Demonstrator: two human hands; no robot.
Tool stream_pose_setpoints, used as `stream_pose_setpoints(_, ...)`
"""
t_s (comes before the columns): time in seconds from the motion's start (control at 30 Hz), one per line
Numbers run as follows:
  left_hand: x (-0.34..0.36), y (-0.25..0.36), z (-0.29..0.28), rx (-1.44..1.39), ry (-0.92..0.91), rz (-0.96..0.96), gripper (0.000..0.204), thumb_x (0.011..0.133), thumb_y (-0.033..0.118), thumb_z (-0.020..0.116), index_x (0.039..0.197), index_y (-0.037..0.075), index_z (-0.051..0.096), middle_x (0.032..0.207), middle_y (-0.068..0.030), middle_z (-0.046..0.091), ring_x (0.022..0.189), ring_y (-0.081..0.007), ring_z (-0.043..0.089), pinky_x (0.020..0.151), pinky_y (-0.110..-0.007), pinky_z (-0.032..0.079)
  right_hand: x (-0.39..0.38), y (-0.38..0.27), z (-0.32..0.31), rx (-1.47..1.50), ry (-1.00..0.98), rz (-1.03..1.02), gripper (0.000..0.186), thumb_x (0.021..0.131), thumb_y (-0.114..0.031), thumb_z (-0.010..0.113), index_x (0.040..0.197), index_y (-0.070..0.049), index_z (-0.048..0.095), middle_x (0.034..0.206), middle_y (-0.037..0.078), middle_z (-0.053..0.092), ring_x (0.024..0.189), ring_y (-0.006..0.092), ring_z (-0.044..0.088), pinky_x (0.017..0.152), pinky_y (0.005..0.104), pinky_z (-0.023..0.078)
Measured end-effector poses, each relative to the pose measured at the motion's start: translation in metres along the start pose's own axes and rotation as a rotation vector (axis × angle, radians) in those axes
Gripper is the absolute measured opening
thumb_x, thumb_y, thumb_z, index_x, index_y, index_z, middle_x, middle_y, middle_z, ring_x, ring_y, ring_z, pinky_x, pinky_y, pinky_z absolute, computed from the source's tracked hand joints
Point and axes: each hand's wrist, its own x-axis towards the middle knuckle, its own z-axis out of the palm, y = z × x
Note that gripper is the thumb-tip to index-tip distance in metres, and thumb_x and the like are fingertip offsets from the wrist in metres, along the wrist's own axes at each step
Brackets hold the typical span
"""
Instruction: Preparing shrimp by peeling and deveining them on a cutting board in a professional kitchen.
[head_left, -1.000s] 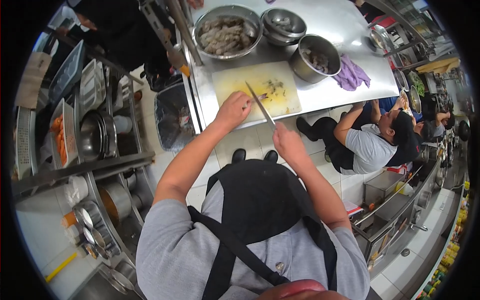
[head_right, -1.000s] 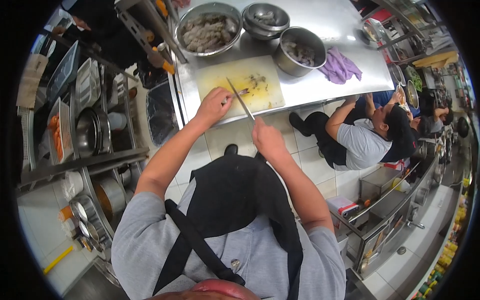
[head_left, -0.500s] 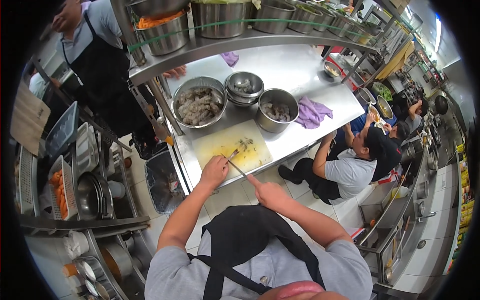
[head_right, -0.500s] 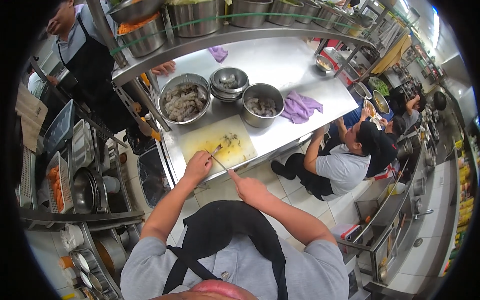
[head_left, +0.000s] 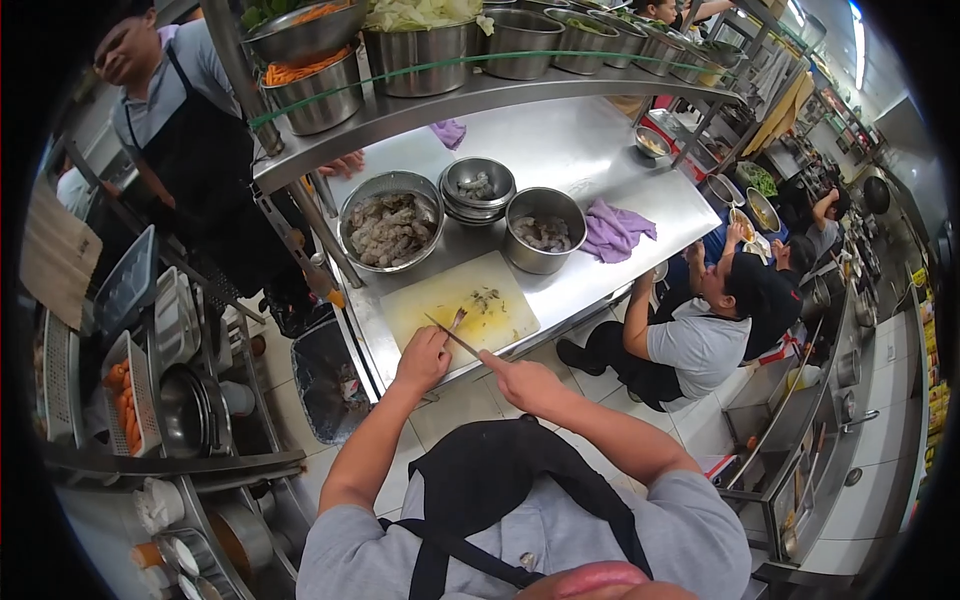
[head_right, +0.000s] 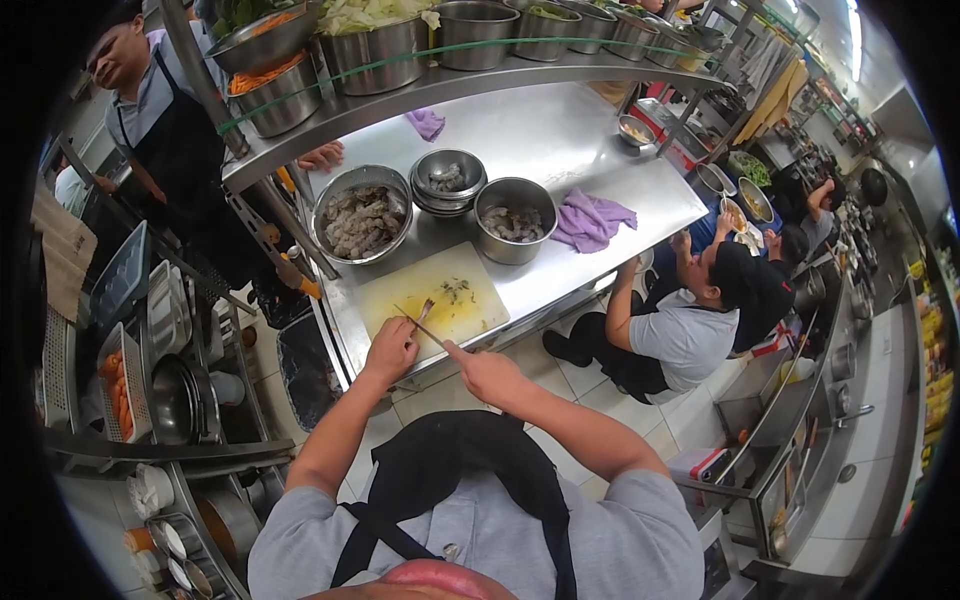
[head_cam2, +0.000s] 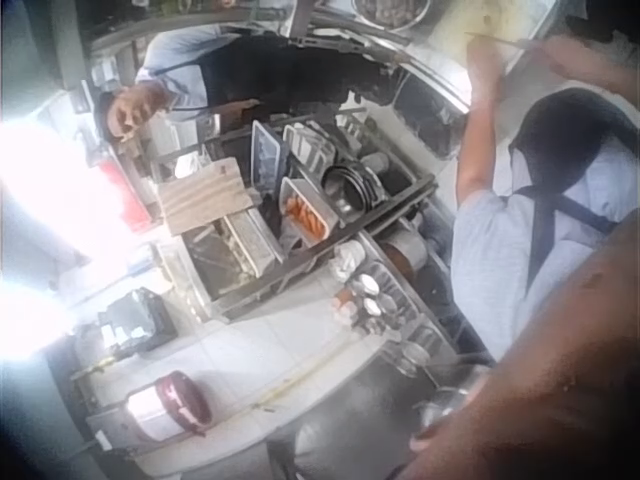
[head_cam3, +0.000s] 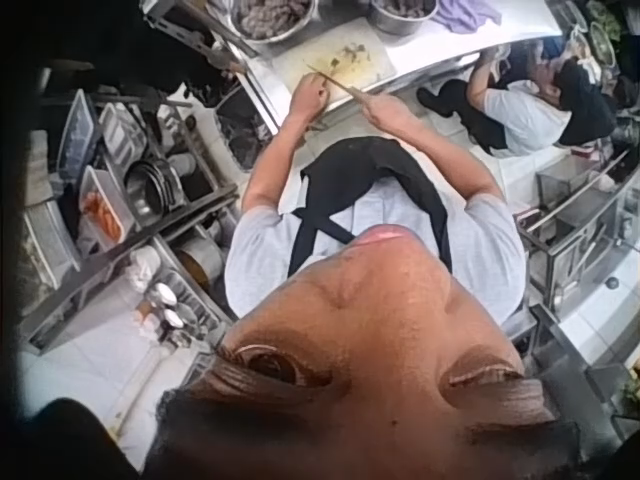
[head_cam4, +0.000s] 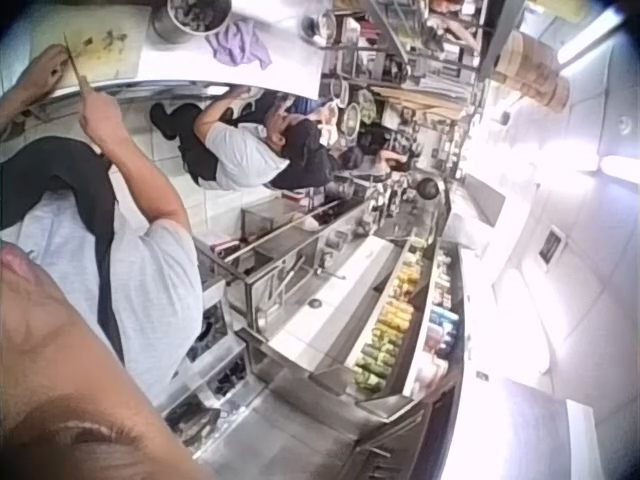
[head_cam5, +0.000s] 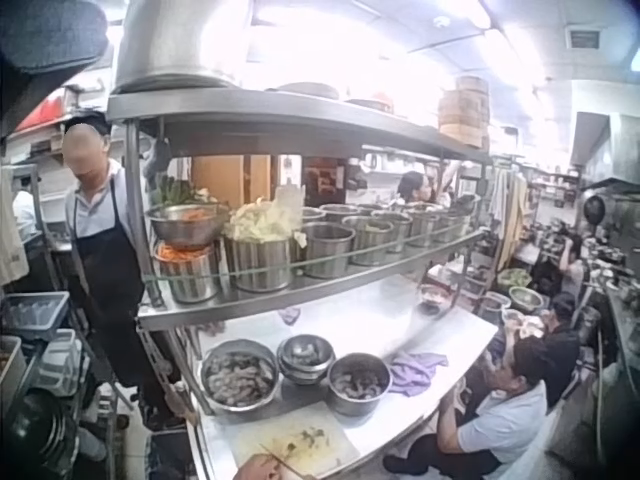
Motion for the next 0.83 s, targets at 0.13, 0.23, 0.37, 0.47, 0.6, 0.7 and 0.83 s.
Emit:
stream_pose_setpoints(0.13,-0.003,0.0,0.002,0.006,-0.037,-0.012,0.019,0.073,0.001,0.063,0.093,0.002,0.06,0.09,-0.0142,0.059,0.09,-0.0336,0.059,0.08,-0.042,0.05,-0.009,-0.001,-0.007,0.002,-0.131,0.002,0.054,0.094,-0.014,0.047,0.147,-0.009,0.036,0.077,0.025,0.066,0.075,0.0433,0.065,0.071,0.0553,0.051)
stream_pose_setpoints(0.23,-0.001,0.002,0.005,-0.002,0.027,0.034,0.019,0.074,0.001,0.063,0.093,0.002,0.06,0.091,-0.0141,0.059,0.09,-0.0334,0.059,0.079,-0.042,0.05,0.008,0.009,0.013,0.056,-0.064,-0.019,0.054,0.093,-0.015,0.047,0.147,-0.01,0.038,0.078,0.025,0.065,0.075,0.0442,0.064,0.071,0.0555,0.05)
stream_pose_setpoints(0.37,-0.003,-0.002,0.005,-0.003,0.047,0.045,0.021,0.073,0.001,0.064,0.093,0.002,0.06,0.092,-0.014,0.06,0.09,-0.0334,0.059,0.079,-0.041,0.05,0.042,0.005,0.032,0.13,0.001,0.013,0.054,0.093,-0.015,0.048,0.146,-0.011,0.04,0.079,0.027,0.064,0.074,0.0455,0.063,0.069,0.0556,0.05)
stream_pose_setpoints(0.47,-0.006,-0.003,0.005,-0.028,0.074,0.058,0.023,0.071,0.0,0.065,0.093,0.002,0.059,0.094,-0.0149,0.059,0.092,-0.0342,0.058,0.081,-0.04,0.05,0.041,0.003,0.033,0.166,0.046,-0.018,0.053,0.093,-0.015,0.048,0.145,-0.011,0.04,0.076,0.027,0.063,0.071,0.046,0.063,0.067,0.0557,0.049)
stream_pose_setpoints(0.6,-0.01,-0.006,0.005,-0.006,0.084,0.0,0.022,0.069,0.001,0.065,0.09,0.002,0.059,0.092,-0.0153,0.058,0.091,-0.0342,0.058,0.08,-0.041,0.05,0.01,0.003,0.017,0.125,0.013,-0.052,0.052,0.093,-0.016,0.049,0.145,-0.013,0.041,0.073,0.026,0.062,0.069,0.0463,0.062,0.066,0.0567,0.049)
stream_pose_setpoints(0.7,-0.008,-0.005,0.008,-0.05,0.12,0.013,0.019,0.071,0.001,0.065,0.089,0.002,0.059,0.089,-0.014,0.058,0.087,-0.0333,0.058,0.076,-0.041,0.05,-0.006,0.006,0.007,0.091,-0.087,0.004,0.049,0.096,-0.016,0.046,0.144,-0.011,0.041,0.075,0.026,0.064,0.071,0.0464,0.063,0.068,0.0569,0.049)
stream_pose_setpoints(0.83,-0.011,-0.01,0.01,-0.041,0.083,0.0,0.021,0.072,0.002,0.066,0.092,0.002,0.061,0.094,-0.0141,0.062,0.092,-0.0324,0.06,0.081,-0.039,0.051,-0.001,0.004,0.003,0.112,-0.116,0.013,0.051,0.095,-0.016,0.046,0.145,-0.01,0.04,0.077,0.027,0.064,0.074,0.0459,0.063,0.07,0.0561,0.049)
